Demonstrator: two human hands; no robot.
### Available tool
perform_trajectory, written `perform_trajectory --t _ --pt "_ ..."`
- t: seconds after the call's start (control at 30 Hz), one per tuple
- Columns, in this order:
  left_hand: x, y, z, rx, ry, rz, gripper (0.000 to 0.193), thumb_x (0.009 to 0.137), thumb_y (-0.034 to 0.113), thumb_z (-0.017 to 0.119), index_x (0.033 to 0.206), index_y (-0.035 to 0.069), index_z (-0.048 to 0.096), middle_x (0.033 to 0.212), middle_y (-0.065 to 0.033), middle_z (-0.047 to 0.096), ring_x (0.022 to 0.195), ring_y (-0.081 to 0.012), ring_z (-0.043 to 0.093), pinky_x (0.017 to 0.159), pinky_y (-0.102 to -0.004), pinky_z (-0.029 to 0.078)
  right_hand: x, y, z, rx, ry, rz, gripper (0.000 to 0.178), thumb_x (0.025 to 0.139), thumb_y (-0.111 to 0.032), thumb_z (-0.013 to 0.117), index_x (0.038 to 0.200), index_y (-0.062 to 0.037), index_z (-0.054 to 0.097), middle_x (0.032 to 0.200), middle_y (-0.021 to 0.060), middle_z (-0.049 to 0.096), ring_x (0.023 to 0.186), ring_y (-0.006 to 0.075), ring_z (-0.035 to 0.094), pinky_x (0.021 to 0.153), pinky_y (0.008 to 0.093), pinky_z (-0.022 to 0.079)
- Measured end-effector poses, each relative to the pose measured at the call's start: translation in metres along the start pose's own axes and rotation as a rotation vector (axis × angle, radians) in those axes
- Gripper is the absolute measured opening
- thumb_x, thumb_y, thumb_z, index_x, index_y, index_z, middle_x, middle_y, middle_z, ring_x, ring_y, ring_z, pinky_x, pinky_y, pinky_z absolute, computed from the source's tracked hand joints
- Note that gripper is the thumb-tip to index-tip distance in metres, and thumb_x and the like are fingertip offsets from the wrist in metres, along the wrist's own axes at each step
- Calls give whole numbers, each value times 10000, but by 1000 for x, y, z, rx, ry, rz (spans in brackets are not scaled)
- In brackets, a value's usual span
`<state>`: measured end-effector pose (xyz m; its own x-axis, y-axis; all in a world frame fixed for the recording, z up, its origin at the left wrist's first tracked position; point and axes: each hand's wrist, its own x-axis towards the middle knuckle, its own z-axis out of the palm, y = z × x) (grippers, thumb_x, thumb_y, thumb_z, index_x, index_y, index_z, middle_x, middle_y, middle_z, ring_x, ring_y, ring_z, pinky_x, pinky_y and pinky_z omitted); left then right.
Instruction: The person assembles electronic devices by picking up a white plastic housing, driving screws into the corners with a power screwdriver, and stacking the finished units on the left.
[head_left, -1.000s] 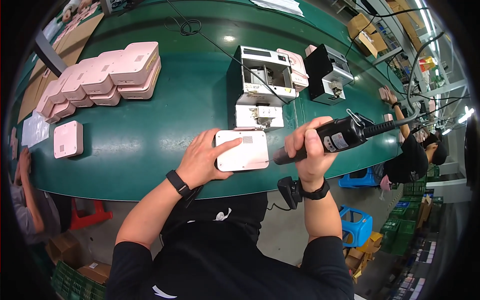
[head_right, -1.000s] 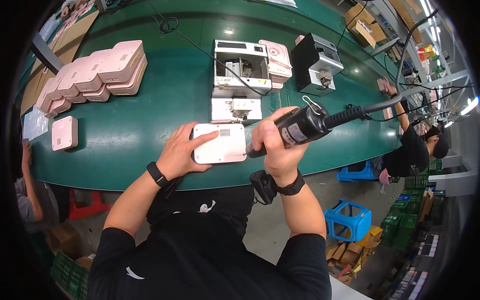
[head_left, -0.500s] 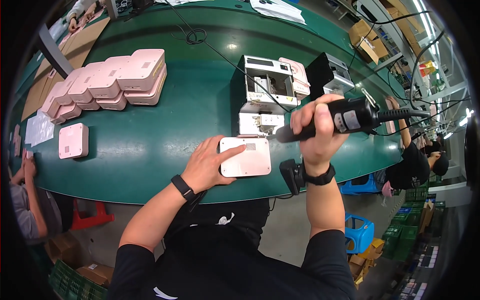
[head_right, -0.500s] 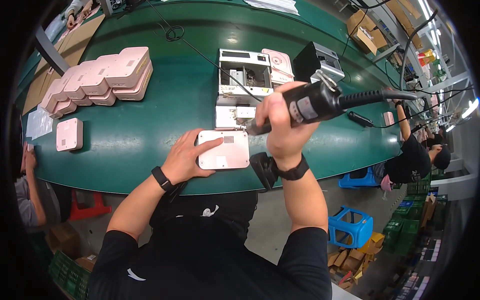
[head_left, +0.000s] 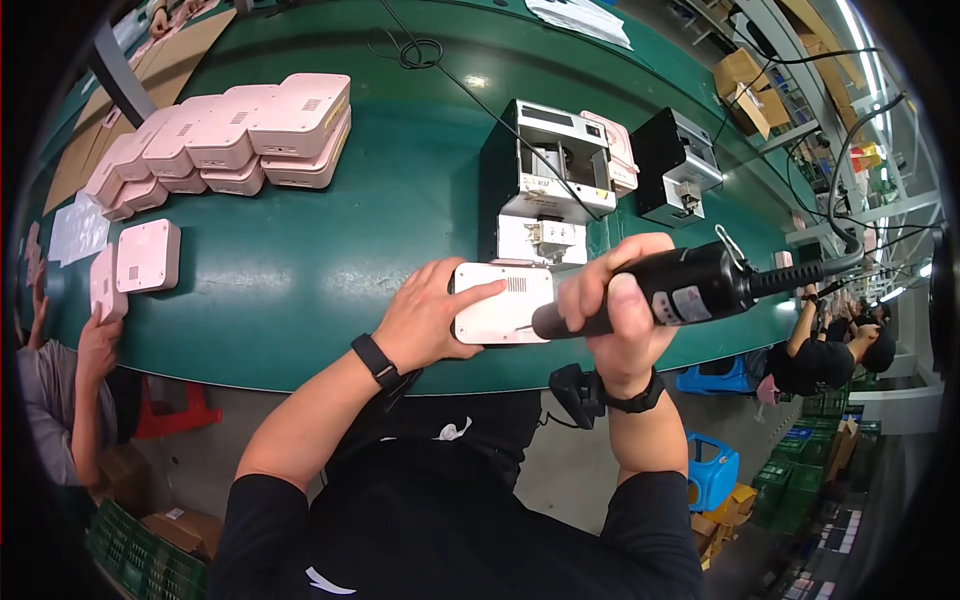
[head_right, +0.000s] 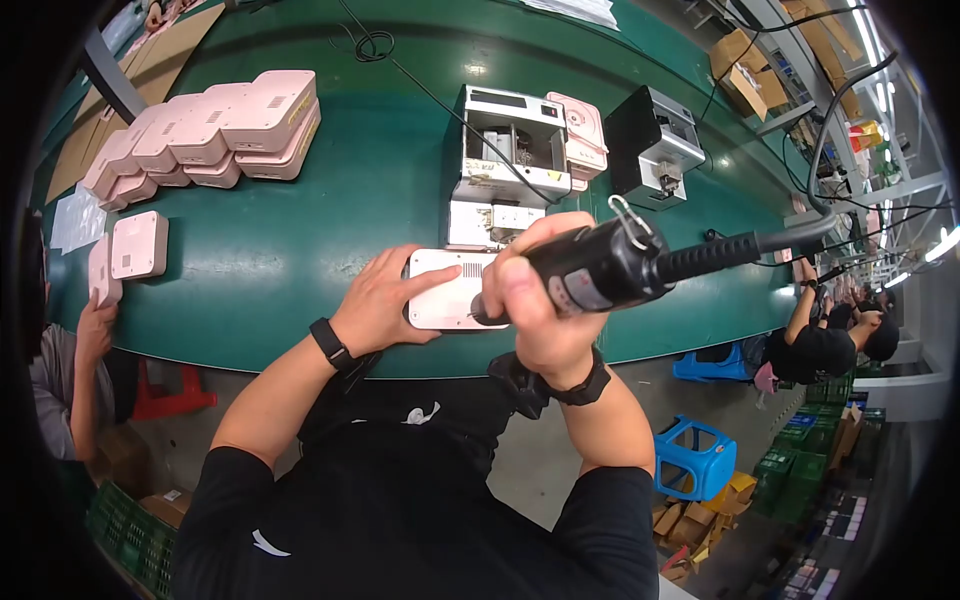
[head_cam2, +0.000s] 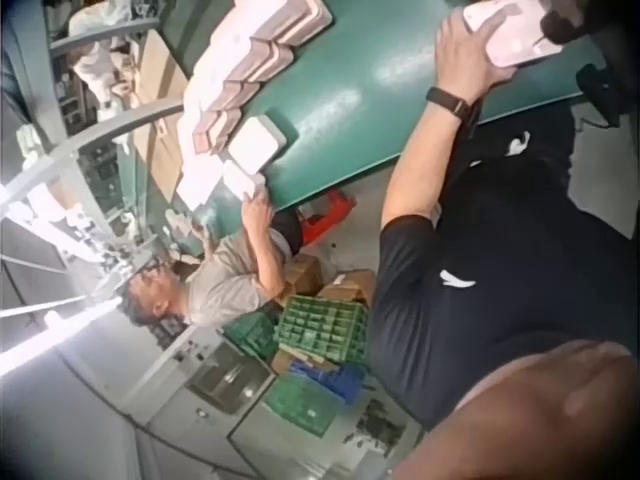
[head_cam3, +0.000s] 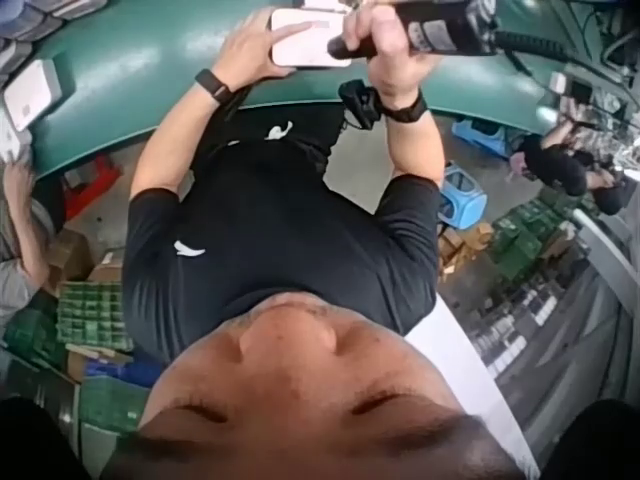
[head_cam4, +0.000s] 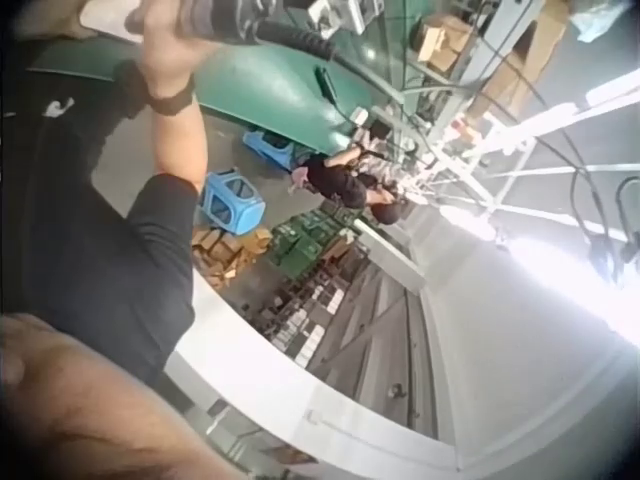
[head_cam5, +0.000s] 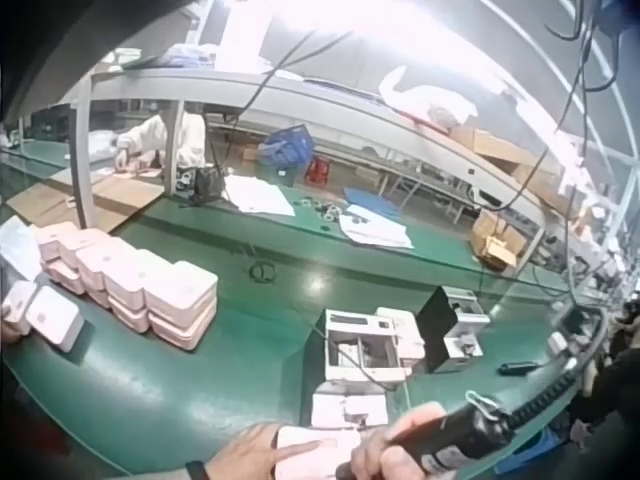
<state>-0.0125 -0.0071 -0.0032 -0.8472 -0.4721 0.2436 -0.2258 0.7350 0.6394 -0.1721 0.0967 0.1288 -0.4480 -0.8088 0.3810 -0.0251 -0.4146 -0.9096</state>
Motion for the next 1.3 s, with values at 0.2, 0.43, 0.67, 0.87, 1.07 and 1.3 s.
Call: perform_trajectory --t 0.2,0.43,0.67,0.87,1.07,1.3 --pt "1 1 0 -13 -5 -11 815 588 278 878 1350 330 591 1256 -147 511 1171 -341 514 1014 -429 433 -14 12 6 -87 -86 13 273 922 -177 609 1033 -31 406 646 93 500 508 157 462 503 327 450" --pt "2 0 -2 -49 -21 -12 800 590 286 884 1338 328 601 1245 -152 516 1174 -345 514 1017 -430 442 -20 23 5 -146 -121 15 306 914 -188 638 1009 -39 388 648 93 501 511 148 448 508 313 443" --pt "2 1 -1 -54 3 -5 784 575 258 882 1315 302 627 1257 -156 522 1163 -351 525 989 -429 461 -23 25 -2 -234 -114 -23 301 915 -190 628 1024 -34 394 646 91 501 503 152 452 501 320 441" --pt "1 3 -1 -25 -13 1 785 597 287 864 1339 312 607 1233 -146 516 1178 -339 503 1020 -423 432 22 5 -14 -17 95 -108 197 938 -166 569 1003 -33 439 640 80 501 489 172 478 490 333 438" --pt "3 4 1 -39 -32 -9 784 597 283 855 1340 309 606 1218 -137 515 1167 -334 501 1015 -421 430 61 18 -24 -142 231 -158 111 943 -133 533 936 -37 477 631 76 494 476 170 475 494 353 445" --pt "2 3 0 -36 -34 -16 800 585 275 867 1339 308 603 1223 -134 515 1172 -335 500 1015 -421 432 10 2 13 51 -5 -11 219 942 -180 575 1040 -44 434 643 82 501 502 171 486 520 351 460"
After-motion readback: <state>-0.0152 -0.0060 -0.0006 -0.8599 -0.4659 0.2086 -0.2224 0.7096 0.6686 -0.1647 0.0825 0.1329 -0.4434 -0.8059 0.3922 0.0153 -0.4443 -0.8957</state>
